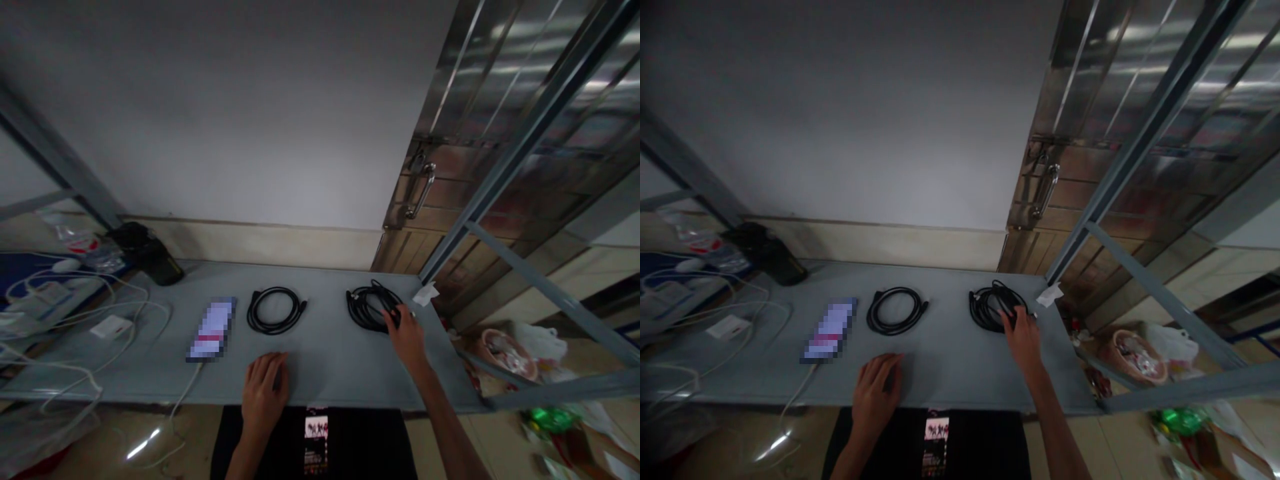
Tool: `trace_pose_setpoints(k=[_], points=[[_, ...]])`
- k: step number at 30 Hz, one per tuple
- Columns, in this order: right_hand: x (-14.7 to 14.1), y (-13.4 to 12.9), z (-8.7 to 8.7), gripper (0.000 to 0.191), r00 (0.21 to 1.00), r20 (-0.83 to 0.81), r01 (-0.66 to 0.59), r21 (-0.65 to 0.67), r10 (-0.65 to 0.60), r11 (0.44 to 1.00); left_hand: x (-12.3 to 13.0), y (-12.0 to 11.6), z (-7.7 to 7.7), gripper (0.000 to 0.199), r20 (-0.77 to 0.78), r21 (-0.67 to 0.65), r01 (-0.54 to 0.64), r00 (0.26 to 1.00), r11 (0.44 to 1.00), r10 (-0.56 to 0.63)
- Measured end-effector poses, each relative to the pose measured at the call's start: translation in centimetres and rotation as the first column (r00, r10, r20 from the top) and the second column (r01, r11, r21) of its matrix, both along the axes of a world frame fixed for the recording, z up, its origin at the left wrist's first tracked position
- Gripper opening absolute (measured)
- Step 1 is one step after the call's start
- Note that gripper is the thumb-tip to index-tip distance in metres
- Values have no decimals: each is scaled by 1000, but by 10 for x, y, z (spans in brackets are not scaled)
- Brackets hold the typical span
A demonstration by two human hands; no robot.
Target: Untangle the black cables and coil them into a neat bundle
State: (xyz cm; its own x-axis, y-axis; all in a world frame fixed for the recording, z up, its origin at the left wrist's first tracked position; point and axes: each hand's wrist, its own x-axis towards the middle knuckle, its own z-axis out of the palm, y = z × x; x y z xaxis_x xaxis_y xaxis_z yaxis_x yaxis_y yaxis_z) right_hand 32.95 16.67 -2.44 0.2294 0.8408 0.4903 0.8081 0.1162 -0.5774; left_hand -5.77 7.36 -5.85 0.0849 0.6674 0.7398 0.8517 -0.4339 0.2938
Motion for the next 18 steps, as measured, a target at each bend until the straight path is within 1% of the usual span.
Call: trace_pose_setpoints(k=[2,4,5,7,9,10,12,13,15,17,18], points=[[4,4,26,81,997,-37,70,13,-69,997,-1,-1,-1,24,-8,-1,-2,1000,1000,2],[6,0,56,78,981,-134,151,54,-143,987,-1,-1,-2,24,-16,-2,-6,1000,1000,6],[5,-5,70,76,969,-200,166,84,-146,983,-1,-1,-2,24,-18,-5,-8,1000,1000,8],[1,-21,96,68,930,-356,143,107,-97,984,-1,-1,-2,24,-7,-11,-4,1000,1000,4],[-9,-42,112,61,840,-541,84,93,-21,992,-1,-1,-1,23,37,-22,21,999,1000,-21],[-16,-53,116,58,779,-626,57,85,9,995,-1,-1,1,21,76,-33,40,996,999,-38],[-32,-75,114,53,667,-742,-34,60,68,998,-2,-4,7,18,202,-100,90,977,991,-68],[-42,-86,109,52,619,-779,-85,52,94,995,-1,-6,11,19,285,-152,109,957,982,-62],[-64,-105,95,54,536,-836,-164,33,117,986,0,-15,23,28,444,-269,127,896,955,6],[-86,-122,79,54,470,-879,-228,-33,80,973,6,-26,38,38,547,-378,151,833,913,88],[-96,-130,71,54,448,-893,-244,-69,50,967,11,-33,46,41,579,-422,190,809,887,103]])
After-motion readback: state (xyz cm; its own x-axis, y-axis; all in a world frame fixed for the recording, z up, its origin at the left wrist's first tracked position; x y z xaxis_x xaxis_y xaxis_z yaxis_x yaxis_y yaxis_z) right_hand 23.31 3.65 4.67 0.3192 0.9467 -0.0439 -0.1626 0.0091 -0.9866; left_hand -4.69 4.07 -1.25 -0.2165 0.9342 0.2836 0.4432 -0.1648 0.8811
